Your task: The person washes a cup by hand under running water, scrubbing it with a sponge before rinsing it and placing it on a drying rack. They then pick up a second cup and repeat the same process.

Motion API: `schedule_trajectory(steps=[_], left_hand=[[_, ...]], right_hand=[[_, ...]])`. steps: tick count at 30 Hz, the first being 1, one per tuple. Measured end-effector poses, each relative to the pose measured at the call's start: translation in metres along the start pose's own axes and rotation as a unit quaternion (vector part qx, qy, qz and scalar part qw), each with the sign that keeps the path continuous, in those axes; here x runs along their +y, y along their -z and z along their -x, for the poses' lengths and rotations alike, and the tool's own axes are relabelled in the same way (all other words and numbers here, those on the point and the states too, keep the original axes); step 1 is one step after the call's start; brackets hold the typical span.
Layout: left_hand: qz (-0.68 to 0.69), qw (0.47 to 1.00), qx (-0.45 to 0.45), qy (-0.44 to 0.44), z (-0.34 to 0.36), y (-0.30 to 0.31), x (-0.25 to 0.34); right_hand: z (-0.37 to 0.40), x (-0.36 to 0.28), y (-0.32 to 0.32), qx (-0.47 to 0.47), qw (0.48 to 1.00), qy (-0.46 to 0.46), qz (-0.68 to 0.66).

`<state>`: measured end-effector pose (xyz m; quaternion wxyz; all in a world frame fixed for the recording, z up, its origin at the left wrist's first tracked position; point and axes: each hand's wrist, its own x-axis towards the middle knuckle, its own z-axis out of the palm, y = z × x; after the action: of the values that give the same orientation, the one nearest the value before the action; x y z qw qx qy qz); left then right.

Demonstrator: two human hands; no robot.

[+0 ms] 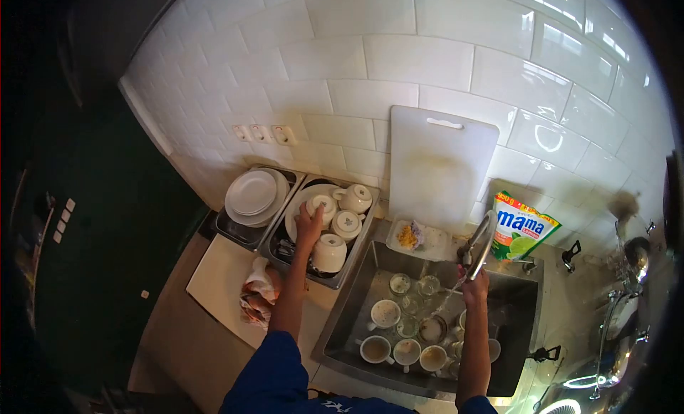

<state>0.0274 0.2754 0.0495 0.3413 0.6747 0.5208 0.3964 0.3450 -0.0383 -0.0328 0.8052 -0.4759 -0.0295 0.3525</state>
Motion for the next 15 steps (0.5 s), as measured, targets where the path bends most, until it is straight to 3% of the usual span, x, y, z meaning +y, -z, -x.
schedule_trajectory(steps=[5,7,13,15], left_hand=[[-0.098,0.995,0.023,-0.001,0.000,0.000,-0.008],[-0.161,0.986,0.040,-0.021,0.012,0.006,0.014],[-0.123,0.989,-0.010,-0.078,0.004,0.018,0.008],[-0.115,0.991,-0.029,-0.059,0.009,0.020,0.014]], right_hand=[[-0.003,0.002,0.011,-0.016,1.000,-0.009,0.009],[0.003,-0.002,0.005,0.036,0.999,-0.016,0.032],[-0.002,0.000,0.007,0.007,0.999,-0.037,-0.033],[-0.008,0.002,0.017,-0.004,0.996,-0.078,-0.043]])
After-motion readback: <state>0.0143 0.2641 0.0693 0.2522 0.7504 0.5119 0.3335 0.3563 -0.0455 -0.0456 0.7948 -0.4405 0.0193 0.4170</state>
